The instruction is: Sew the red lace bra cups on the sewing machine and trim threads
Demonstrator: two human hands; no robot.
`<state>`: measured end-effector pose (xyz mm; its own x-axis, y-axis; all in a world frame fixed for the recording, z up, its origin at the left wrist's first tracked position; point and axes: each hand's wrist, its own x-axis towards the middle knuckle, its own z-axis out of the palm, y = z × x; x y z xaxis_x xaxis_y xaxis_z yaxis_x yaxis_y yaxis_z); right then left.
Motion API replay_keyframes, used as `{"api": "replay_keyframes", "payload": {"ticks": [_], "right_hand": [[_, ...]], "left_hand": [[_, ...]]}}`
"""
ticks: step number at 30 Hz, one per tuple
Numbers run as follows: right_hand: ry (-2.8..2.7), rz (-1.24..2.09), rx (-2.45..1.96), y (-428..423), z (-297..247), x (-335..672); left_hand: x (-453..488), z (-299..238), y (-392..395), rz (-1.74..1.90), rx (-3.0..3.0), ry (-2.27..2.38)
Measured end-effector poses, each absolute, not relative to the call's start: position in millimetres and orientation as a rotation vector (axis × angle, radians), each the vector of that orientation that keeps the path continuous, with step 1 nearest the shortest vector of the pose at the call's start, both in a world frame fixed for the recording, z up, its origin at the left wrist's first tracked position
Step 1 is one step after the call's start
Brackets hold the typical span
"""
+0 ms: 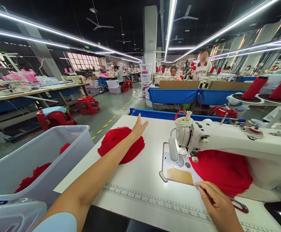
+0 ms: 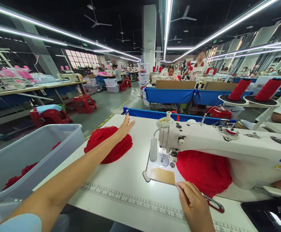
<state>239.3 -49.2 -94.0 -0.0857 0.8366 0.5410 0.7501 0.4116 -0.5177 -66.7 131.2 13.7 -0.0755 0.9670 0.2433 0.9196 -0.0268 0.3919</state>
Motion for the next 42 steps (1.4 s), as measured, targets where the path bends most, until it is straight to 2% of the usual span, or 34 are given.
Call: {"api": "replay_keyframes", "payload": {"ticks": [4, 7, 10, 20, 24, 33, 38, 42], "right_hand": [[-1.868, 0.115, -1.352, -47.3, -94.3, 243.2], [-1.958, 0.063, -1.258, -44.9, -95.2, 245.1], [-1.968, 0.033, -1.229, -43.4, -96.2, 245.8], [-1.903, 0.102, -1.27, -47.0, -97.9, 239.3], [-1.885, 0.11, -1.259, -46.9, -96.9, 237.7], [-1.845, 0.103, -1.212, -44.8, -100.4, 239.8], [-1.713, 0.165, -1.284, -46.6, -101.5, 241.9], [-1.525, 0.213, -1.444, -46.6, -102.0, 245.1]], "left_hand": [[-66.8, 10.0, 98.3, 0.569, 2.151, 2.228], [-84.5, -1.4, 73.7, 0.16, 2.172, 2.487], [-106.0, -16.4, 67.8, -0.09, 1.975, 2.488], [-144.1, -22.7, 112.4, -0.048, 2.034, 2.479], [-130.4, -10.1, 121.3, 0.174, 2.1, 2.508], [-59.7, -2.7, 157.6, 1.07, 1.94, 1.835], [-27.5, 3.2, 166.5, 1.346, 1.88, 1.768], [-2.4, 13.6, 177.3, 1.419, 1.934, 1.699]]}}
